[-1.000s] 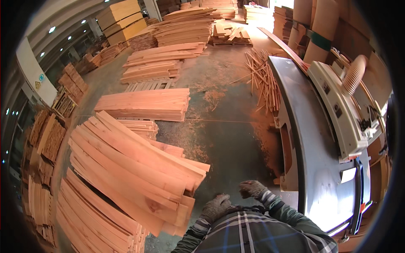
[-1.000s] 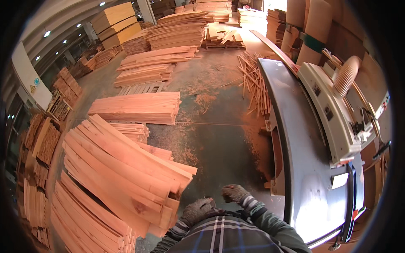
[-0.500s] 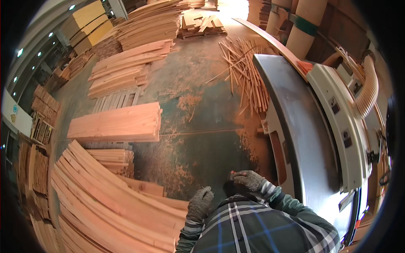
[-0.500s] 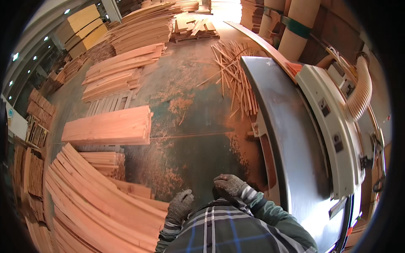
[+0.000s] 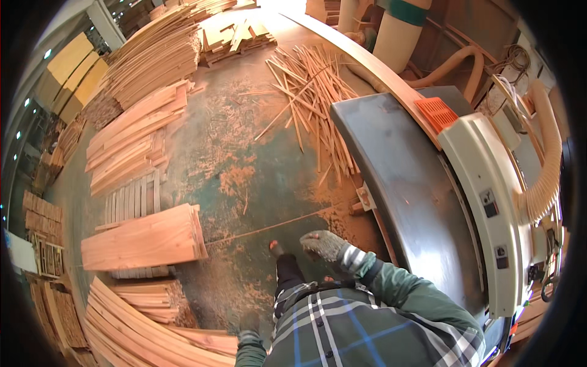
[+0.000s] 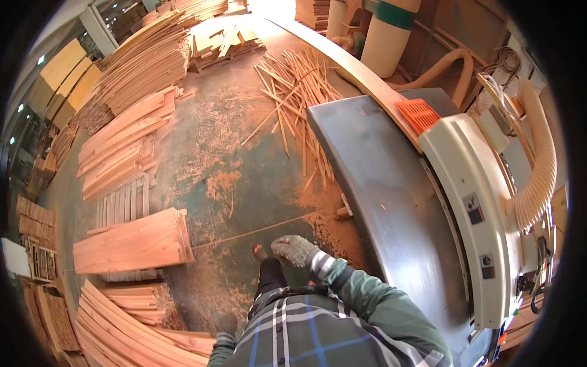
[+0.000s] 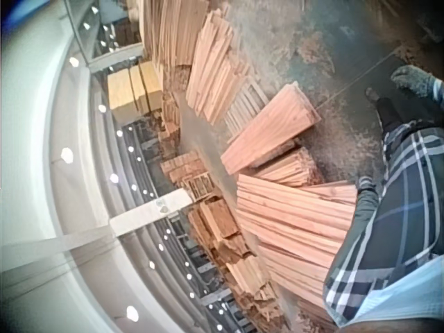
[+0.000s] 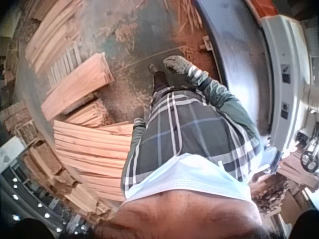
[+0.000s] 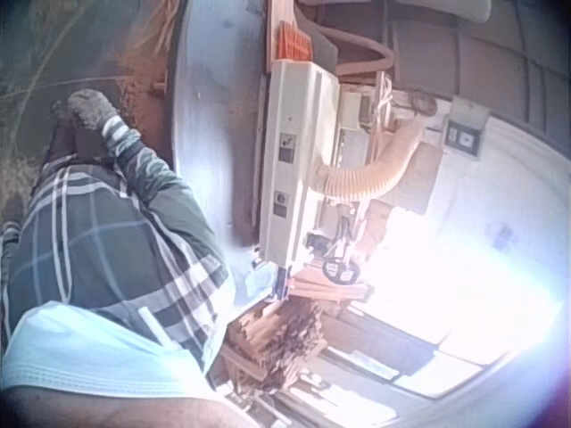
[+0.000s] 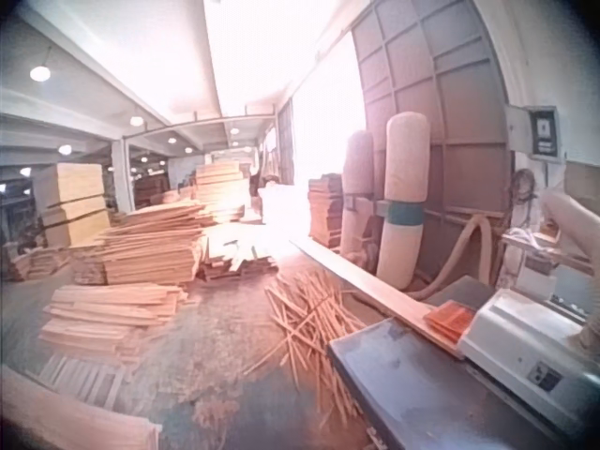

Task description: A worker selects long wood planks from stacks, marks them for processing, and feeds thin strips and larger planks through an industrial jointer or planer machine.

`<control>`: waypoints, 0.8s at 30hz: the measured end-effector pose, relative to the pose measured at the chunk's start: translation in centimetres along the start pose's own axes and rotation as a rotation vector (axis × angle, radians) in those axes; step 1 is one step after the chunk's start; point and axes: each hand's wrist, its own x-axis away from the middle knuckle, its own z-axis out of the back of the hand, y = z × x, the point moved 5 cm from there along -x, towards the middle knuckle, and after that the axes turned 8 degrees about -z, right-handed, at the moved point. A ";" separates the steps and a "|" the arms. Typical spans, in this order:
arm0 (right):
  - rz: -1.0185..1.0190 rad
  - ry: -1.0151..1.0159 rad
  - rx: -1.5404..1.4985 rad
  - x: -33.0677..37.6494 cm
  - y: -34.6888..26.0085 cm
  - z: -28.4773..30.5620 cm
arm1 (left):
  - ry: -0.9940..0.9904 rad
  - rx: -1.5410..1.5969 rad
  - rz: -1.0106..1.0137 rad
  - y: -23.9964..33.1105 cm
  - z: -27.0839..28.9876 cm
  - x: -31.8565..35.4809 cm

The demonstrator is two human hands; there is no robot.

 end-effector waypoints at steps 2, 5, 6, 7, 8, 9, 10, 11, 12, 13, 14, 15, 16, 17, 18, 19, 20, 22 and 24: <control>-0.290 -0.131 -0.280 -2.1 -0.9 2.1 | 0.010 0.029 -0.037 -2.1 1.3 -5.4; -0.459 -0.222 -0.472 -7.3 2.1 4.0 | 0.030 0.135 -0.103 -5.2 4.9 -13.2; -0.406 -0.250 -0.155 -10.0 2.8 5.1 | 0.034 0.166 -0.132 -6.3 6.5 -15.9; -0.363 -0.276 0.157 -12.3 3.2 5.8 | 0.026 0.200 -0.166 -7.0 7.9 -18.1; -0.126 -0.119 0.389 -13.8 -0.1 7.9 | 0.005 0.236 -0.206 -7.5 8.6 -19.3; -0.152 -0.111 0.375 -15.6 -2.3 9.8 | -0.018 0.270 -0.245 -8.1 9.4 -20.6; -0.310 -0.194 0.265 -17.9 -4.6 11.5 | -0.032 0.293 -0.279 -9.3 11.1 -22.0; -0.463 -0.277 0.150 -19.7 -5.4 12.5 | -0.048 0.318 -0.313 -10.7 12.9 -23.6; -0.289 -0.319 0.180 -21.9 -5.0 12.9 | -0.104 0.183 -0.204 -12.4 18.6 -29.2; -0.317 -0.285 0.168 -24.0 -4.4 14.4 | 0.012 0.119 -0.263 -12.7 25.8 -32.7; -0.241 -0.308 0.163 -27.1 -5.6 15.7 | 0.196 0.023 -0.400 -16.2 27.8 -36.9; -0.196 -0.305 0.152 -29.5 -5.4 17.1 | 0.393 0.099 -0.480 -17.3 33.0 -40.1; -0.216 -0.278 0.147 -31.3 -4.3 17.2 | 0.585 0.183 -0.558 -17.0 39.3 -42.4; -0.348 -0.032 -0.097 -33.5 -2.0 18.2 | 0.480 0.610 -0.336 -17.4 43.5 -45.5; -0.452 0.200 -0.338 -36.2 0.9 20.0 | 0.357 1.025 -0.078 -17.5 46.8 -48.1; -0.450 0.226 -0.345 -38.6 3.6 21.3 | 0.356 1.009 -0.099 -15.7 51.3 -49.8; -0.451 0.275 -0.955 -40.8 6.6 21.8 | 0.409 1.066 -0.206 -13.3 55.6 -50.5; -0.600 0.630 -1.715 -44.3 5.6 25.0 | 0.484 1.113 -0.286 -11.7 58.7 -52.7; -0.521 0.764 -1.828 -47.8 10.4 29.1 | 0.456 0.733 -0.561 -8.6 61.6 -56.0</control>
